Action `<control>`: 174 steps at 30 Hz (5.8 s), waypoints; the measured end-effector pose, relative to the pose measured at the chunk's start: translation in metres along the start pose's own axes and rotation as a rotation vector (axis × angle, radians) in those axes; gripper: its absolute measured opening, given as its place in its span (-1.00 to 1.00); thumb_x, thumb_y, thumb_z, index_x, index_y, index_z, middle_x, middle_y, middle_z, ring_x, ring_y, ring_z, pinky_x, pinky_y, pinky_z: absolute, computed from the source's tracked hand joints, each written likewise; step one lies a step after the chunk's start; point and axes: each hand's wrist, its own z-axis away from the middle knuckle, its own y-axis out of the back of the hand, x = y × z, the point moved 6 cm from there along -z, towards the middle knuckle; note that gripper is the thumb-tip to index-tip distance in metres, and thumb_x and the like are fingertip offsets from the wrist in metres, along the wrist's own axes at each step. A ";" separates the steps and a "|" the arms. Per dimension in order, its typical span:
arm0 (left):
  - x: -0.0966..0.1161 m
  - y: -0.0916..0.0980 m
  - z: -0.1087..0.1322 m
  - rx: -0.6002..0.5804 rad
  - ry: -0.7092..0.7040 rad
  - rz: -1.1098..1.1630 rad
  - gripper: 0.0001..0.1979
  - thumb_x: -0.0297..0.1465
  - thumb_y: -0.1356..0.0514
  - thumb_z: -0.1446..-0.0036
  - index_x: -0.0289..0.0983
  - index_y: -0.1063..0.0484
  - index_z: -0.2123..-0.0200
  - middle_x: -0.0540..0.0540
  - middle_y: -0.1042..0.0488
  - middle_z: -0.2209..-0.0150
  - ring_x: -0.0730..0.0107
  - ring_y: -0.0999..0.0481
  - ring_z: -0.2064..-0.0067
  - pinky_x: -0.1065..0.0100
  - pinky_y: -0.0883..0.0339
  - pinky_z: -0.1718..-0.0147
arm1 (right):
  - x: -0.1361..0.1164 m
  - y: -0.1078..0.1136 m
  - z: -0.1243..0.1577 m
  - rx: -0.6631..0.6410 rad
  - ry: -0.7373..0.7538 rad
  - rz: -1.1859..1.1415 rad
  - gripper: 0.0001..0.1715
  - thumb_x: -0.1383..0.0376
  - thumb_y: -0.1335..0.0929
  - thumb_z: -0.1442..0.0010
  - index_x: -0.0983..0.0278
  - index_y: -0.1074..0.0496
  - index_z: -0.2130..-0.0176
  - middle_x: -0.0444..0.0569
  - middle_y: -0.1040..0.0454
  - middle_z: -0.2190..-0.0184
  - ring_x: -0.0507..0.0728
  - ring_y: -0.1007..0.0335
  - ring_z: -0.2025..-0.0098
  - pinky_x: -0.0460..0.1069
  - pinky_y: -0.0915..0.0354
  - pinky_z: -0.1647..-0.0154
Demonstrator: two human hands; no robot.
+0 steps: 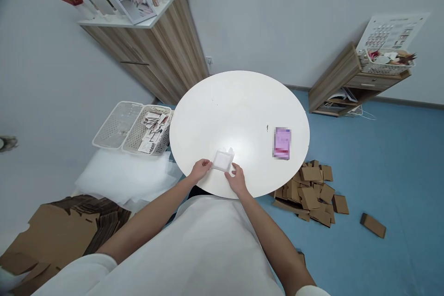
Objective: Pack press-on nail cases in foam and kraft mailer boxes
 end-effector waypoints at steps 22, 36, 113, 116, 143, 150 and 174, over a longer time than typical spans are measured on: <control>-0.018 0.079 -0.064 0.058 -0.210 0.114 -0.54 -0.31 -0.04 -0.08 -0.26 -0.14 -0.07 -0.18 -0.25 -0.06 0.21 -0.25 -0.06 0.19 -0.19 0.03 | -0.091 -0.116 -0.067 -0.098 -0.053 -0.282 -0.43 0.18 -0.32 0.02 0.17 -0.21 -0.02 -0.03 -0.23 -0.08 0.16 -0.20 -0.07 0.08 -0.25 0.01; -0.029 0.162 -0.131 0.166 -0.265 0.009 -0.48 -0.38 -0.07 -0.03 -0.21 -0.11 -0.11 -0.13 -0.19 -0.11 0.14 -0.12 -0.13 0.13 -0.04 -0.08 | -0.141 -0.203 -0.133 -0.091 0.042 -0.270 -0.45 0.21 -0.32 0.05 0.19 -0.22 0.02 -0.03 -0.29 0.01 0.12 -0.23 0.01 0.07 -0.23 0.03; -0.298 0.295 0.275 0.322 0.124 -0.180 -0.40 -0.02 0.12 -0.07 -0.27 -0.22 -0.04 -0.23 -0.28 -0.06 0.11 -0.28 -0.05 0.23 -0.16 0.06 | -0.148 -0.390 0.138 -0.988 0.831 1.076 -0.43 0.39 -0.35 0.12 0.20 -0.31 0.04 0.00 -0.42 0.17 0.13 -0.38 0.26 -0.02 -0.22 0.28; -0.297 0.294 0.272 0.334 0.114 -0.133 -0.41 -0.03 0.07 -0.04 -0.28 -0.21 -0.04 -0.24 -0.28 -0.06 0.08 -0.26 -0.06 0.20 -0.15 0.05 | -0.161 -0.420 0.143 -0.959 0.946 1.145 -0.47 0.39 -0.37 0.15 0.21 -0.34 0.10 -0.02 -0.43 0.22 0.11 -0.37 0.29 -0.03 -0.19 0.28; -0.301 0.273 0.233 0.526 0.222 -0.073 -0.58 -0.10 0.02 -0.09 -0.25 -0.29 0.10 -0.16 -0.31 0.12 0.18 -0.32 0.09 0.24 -0.19 0.14 | -0.126 -0.477 0.115 -0.929 0.522 0.764 -0.72 0.24 -0.13 -0.07 0.25 -0.22 0.20 -0.07 -0.42 0.37 0.09 -0.35 0.36 -0.04 -0.23 0.35; -0.296 0.275 0.221 0.500 0.154 -0.294 -0.74 -0.56 0.14 -0.12 -0.27 -0.30 0.26 -0.16 -0.36 0.27 0.24 -0.34 0.17 0.25 -0.19 0.18 | -0.140 -0.452 0.180 -0.805 1.019 0.862 -0.51 0.19 -0.20 -0.10 0.29 -0.16 -0.02 0.12 -0.29 0.01 0.22 -0.16 -0.03 0.11 -0.06 -0.02; -0.216 0.252 0.259 0.782 -0.204 -0.285 -0.79 -0.48 0.11 -0.14 -0.26 -0.31 0.36 -0.13 -0.32 0.31 0.28 -0.28 0.19 0.18 -0.12 0.09 | -0.137 -0.400 0.165 -0.611 0.704 0.792 -0.41 0.24 -0.17 -0.08 0.18 -0.08 -0.12 -0.05 -0.46 0.30 0.10 -0.39 0.35 0.02 -0.30 0.28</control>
